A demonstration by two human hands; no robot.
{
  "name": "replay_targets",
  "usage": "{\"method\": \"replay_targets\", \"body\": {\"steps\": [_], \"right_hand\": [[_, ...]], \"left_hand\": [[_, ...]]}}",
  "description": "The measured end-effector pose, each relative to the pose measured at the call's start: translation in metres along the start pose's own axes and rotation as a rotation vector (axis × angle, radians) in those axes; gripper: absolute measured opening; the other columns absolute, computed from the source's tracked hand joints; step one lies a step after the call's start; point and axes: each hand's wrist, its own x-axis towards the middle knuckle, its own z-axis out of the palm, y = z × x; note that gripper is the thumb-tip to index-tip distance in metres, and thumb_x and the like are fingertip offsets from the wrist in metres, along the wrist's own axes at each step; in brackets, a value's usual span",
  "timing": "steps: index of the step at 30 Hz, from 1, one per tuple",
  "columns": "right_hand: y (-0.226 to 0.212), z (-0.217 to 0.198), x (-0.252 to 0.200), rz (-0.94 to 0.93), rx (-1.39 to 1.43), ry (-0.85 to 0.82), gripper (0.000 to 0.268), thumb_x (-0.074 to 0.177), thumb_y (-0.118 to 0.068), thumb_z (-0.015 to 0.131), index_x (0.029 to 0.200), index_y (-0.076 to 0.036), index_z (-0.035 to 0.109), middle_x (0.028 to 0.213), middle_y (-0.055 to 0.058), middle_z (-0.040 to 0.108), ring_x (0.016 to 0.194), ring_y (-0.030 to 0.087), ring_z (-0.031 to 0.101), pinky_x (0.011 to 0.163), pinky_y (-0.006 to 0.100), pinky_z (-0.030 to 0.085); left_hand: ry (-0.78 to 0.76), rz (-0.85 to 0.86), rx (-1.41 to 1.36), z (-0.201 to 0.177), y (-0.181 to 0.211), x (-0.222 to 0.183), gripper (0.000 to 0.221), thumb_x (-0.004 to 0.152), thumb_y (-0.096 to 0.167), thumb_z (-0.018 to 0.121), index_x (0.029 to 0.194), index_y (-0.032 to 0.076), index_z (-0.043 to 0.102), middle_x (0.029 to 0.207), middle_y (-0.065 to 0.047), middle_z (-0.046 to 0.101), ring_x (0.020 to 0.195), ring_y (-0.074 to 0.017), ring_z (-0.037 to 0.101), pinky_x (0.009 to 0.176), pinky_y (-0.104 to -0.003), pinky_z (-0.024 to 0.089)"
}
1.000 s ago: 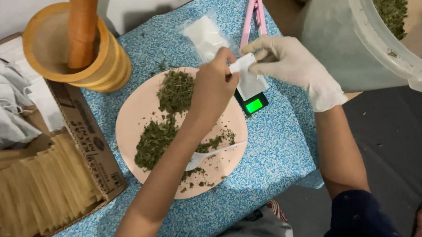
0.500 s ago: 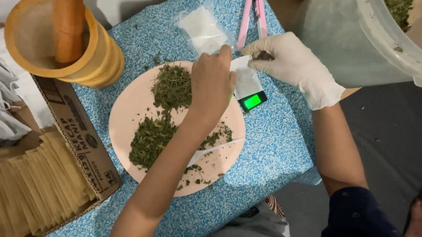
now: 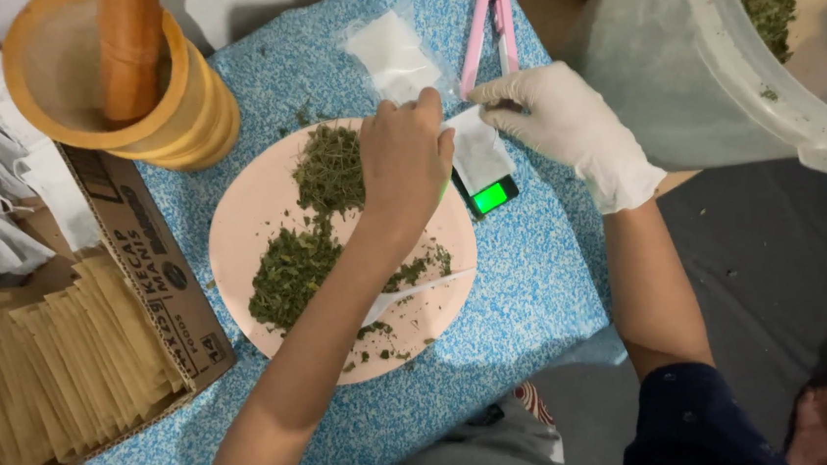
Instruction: Filling small filter bags with loose tea leaves using a spoon and weighing them on a digital scale.
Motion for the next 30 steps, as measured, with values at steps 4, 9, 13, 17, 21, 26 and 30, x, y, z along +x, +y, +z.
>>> {"method": "replay_targets", "body": {"steps": [4, 9, 13, 17, 21, 26, 30], "right_hand": [[-0.01, -0.001, -0.003, 0.009, -0.008, -0.01, 0.029, 0.106, -0.016, 0.074, 0.135, -0.014, 0.081, 0.118, 0.016, 0.082, 0.111, 0.041, 0.076, 0.089, 0.059, 0.06], [-0.025, -0.011, -0.013, -0.03, -0.155, 0.042, 0.031, 0.103, -0.022, 0.078, 0.13, -0.008, 0.084, 0.119, 0.018, 0.083, 0.107, 0.045, 0.077, 0.09, 0.063, 0.06], [0.003, -0.006, -0.009, 0.058, -0.22, 0.05, 0.027, 0.108, -0.025, 0.073, 0.13, -0.017, 0.085, 0.118, 0.01, 0.084, 0.102, 0.034, 0.081, 0.093, 0.052, 0.062], [0.006, -0.007, -0.007, 0.016, -0.34, 0.172, 0.026, 0.112, -0.034, 0.074, 0.13, -0.019, 0.086, 0.114, 0.004, 0.085, 0.1, 0.033, 0.08, 0.088, 0.052, 0.064], [0.013, -0.003, -0.002, -0.184, -0.453, 0.256, 0.024, 0.115, -0.027, 0.069, 0.123, -0.015, 0.088, 0.103, 0.005, 0.086, 0.077, 0.028, 0.078, 0.06, 0.046, 0.058], [0.01, -0.001, -0.003, -0.23, -0.364, 0.286, 0.021, 0.117, -0.028, 0.071, 0.108, -0.017, 0.087, 0.097, 0.001, 0.083, 0.075, 0.024, 0.073, 0.058, 0.043, 0.051], [0.005, 0.001, -0.004, -0.259, -0.346, 0.298, 0.035, 0.119, -0.036, 0.08, 0.09, -0.017, 0.085, 0.064, -0.001, 0.066, 0.055, 0.018, 0.056, 0.05, 0.037, 0.039]], "left_hand": [[0.08, 0.031, -0.031, 0.0, -0.002, -0.002, 0.02, 0.094, 0.015, 0.083, 0.102, 0.002, 0.07, 0.073, -0.016, 0.07, 0.082, -0.0396, 0.077, 0.076, -0.056, 0.06], [0.085, 0.039, 0.034, 0.005, -0.011, -0.002, 0.021, 0.094, 0.023, 0.083, 0.097, 0.007, 0.069, 0.07, -0.012, 0.068, 0.079, -0.0401, 0.074, 0.07, -0.055, 0.06], [0.08, 0.028, -0.04, 0.006, -0.015, -0.001, 0.013, 0.097, 0.015, 0.08, 0.095, 0.005, 0.071, 0.068, -0.012, 0.067, 0.075, -0.0349, 0.074, 0.075, -0.05, 0.061], [0.086, 0.049, 0.028, 0.013, -0.022, 0.002, 0.009, 0.094, 0.016, 0.083, 0.095, 0.009, 0.078, 0.075, -0.011, 0.071, 0.081, -0.0345, 0.074, 0.076, -0.049, 0.06], [-0.039, -0.063, 0.034, 0.005, -0.011, 0.006, 0.022, 0.105, 0.016, 0.077, 0.086, 0.008, 0.084, 0.074, -0.007, 0.073, 0.085, -0.0356, 0.064, 0.069, -0.047, 0.055], [-0.094, -0.104, 0.052, 0.003, -0.011, 0.009, 0.017, 0.103, 0.025, 0.08, 0.104, 0.01, 0.087, 0.093, -0.008, 0.079, 0.097, -0.036, 0.065, 0.085, -0.051, 0.055], [-0.149, -0.114, 0.142, 0.01, -0.015, 0.01, 0.024, 0.108, 0.032, 0.074, 0.101, 0.012, 0.084, 0.096, -0.007, 0.078, 0.103, -0.036, 0.065, 0.092, -0.052, 0.055]]}}
